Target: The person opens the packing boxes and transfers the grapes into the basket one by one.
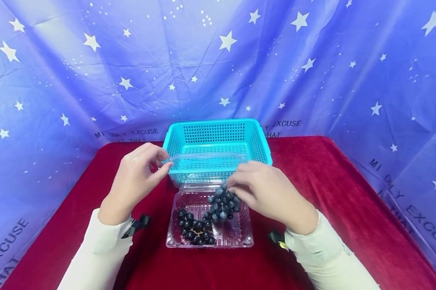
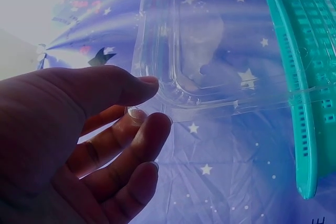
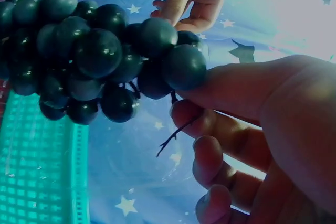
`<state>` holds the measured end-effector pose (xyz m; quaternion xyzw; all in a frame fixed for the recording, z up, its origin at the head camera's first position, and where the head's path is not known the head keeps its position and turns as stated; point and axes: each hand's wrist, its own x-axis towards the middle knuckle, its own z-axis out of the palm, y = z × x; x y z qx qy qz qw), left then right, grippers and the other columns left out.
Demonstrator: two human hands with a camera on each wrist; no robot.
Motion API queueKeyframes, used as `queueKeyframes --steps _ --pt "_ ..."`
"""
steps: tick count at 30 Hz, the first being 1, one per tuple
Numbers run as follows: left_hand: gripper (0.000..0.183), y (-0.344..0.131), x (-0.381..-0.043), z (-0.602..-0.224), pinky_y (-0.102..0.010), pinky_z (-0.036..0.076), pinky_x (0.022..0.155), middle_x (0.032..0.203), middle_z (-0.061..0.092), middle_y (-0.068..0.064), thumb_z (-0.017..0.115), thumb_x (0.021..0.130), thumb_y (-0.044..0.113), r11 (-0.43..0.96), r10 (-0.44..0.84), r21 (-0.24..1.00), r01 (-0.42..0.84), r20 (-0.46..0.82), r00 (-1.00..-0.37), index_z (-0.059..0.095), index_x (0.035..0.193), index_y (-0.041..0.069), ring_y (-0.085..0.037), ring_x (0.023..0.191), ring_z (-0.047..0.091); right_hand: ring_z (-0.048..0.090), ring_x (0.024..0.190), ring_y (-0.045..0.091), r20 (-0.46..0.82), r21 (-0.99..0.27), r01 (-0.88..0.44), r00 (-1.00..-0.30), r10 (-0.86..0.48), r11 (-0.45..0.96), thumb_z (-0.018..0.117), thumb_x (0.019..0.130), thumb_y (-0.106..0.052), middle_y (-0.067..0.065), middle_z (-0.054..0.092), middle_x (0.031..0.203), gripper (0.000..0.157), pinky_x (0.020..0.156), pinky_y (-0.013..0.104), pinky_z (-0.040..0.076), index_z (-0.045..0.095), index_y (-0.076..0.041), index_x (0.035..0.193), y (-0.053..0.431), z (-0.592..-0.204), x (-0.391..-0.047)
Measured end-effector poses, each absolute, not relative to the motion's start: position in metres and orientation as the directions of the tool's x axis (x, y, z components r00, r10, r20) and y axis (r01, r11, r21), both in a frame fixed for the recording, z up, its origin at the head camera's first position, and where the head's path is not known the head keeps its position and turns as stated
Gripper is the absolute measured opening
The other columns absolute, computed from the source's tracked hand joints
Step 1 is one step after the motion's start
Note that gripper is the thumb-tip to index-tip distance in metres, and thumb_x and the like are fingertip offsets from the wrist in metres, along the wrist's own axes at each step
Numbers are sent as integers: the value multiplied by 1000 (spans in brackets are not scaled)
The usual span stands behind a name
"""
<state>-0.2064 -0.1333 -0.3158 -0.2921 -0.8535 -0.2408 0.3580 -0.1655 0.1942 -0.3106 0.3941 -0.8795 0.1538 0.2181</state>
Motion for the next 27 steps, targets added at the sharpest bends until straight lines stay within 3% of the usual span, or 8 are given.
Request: queueKeyframes --steps 10,17,27 --pt "11 -133 -206 -314 -31 55 61 86 66 -2 80 86 8 714 310 214 667 757 -575 72 92 10 -13 72 66 53 76 -1 566 -118 -761 -579 -587 637 84 85 -16 -19 66 94 20 65 20 48 78 -26 100 202 -311 -166" --pt "10 -133 -204 -313 -31 55 61 86 67 -2 80 86 9 717 312 214 663 752 -580 71 92 10 -13 71 66 53 80 -2 600 -113 -772 -555 -576 626 82 85 -14 -20 66 95 20 69 11 40 78 -26 100 204 -307 -163" --pt "11 -133 -204 -314 -32 56 61 87 68 -3 80 86 9 718 313 217 662 748 -585 71 93 9 -14 71 67 53 81 -2 641 -117 -782 -530 -555 611 83 84 -12 -17 68 95 21 69 13 42 78 -23 101 209 -302 -160"
